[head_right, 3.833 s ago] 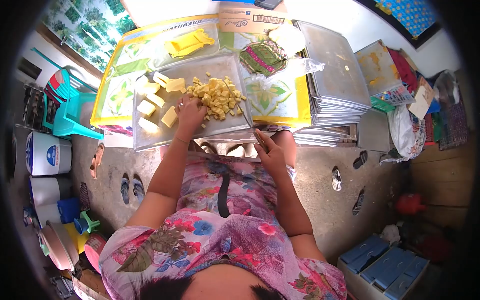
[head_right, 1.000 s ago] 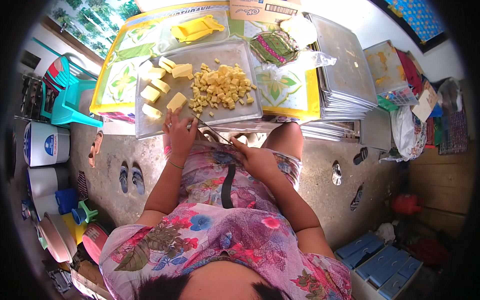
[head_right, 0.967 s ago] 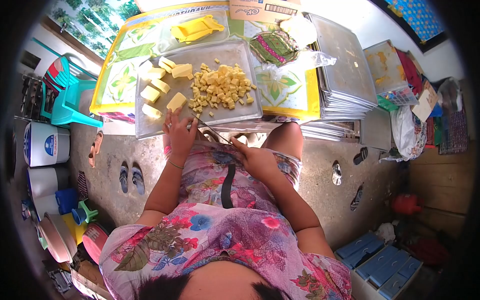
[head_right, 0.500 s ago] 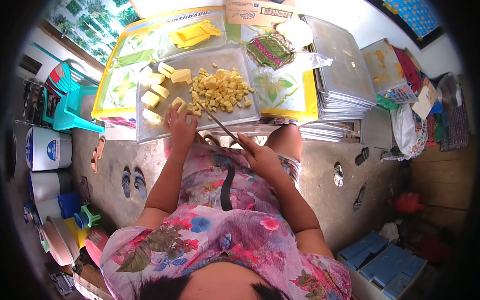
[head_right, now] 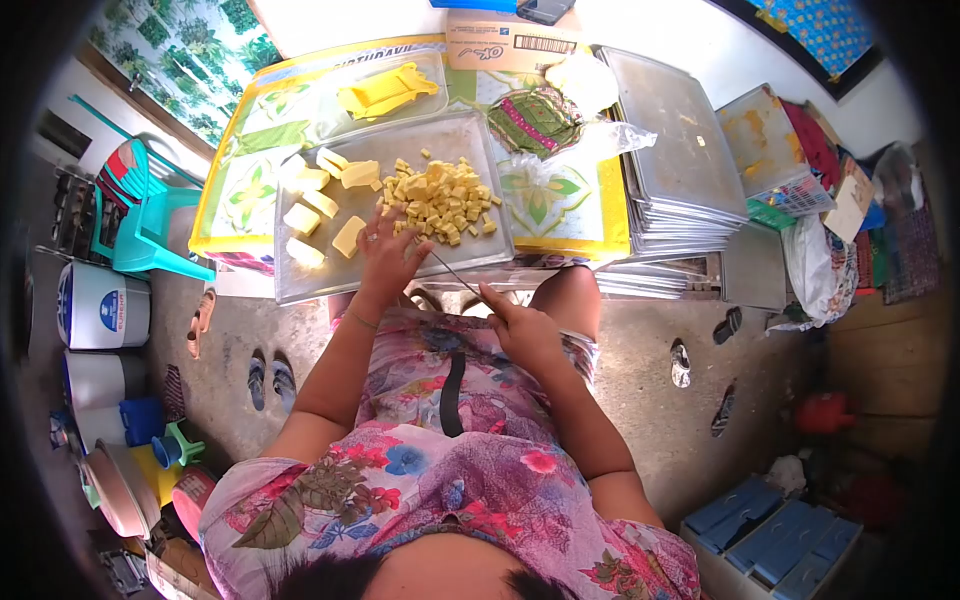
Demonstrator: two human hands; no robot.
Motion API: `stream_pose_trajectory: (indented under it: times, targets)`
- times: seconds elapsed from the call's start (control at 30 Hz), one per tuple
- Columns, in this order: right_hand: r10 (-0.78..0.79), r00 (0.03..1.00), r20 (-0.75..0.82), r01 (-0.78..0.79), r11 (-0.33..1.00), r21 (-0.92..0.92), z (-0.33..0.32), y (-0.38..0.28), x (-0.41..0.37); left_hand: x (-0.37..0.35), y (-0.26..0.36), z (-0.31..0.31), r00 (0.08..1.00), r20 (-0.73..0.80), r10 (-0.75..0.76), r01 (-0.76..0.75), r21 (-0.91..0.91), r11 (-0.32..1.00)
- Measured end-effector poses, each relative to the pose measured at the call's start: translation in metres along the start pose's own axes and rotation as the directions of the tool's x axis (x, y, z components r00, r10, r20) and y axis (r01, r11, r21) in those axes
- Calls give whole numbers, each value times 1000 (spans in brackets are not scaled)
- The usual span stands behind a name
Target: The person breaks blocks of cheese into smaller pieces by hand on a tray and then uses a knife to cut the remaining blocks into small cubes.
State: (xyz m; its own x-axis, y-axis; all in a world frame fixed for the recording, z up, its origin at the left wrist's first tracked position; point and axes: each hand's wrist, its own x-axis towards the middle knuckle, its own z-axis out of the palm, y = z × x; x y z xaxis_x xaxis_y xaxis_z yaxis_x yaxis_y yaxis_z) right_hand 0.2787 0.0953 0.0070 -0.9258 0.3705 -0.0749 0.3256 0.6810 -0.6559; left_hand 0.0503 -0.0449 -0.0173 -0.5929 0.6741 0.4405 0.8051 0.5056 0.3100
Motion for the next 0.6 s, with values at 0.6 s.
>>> stream_pose_trajectory:
  times: [0.6]
  targets:
    - [-4,996,-91,12,996,88,-5,12,-7,22,-4,3,989,-41,-144,143,-34,989]
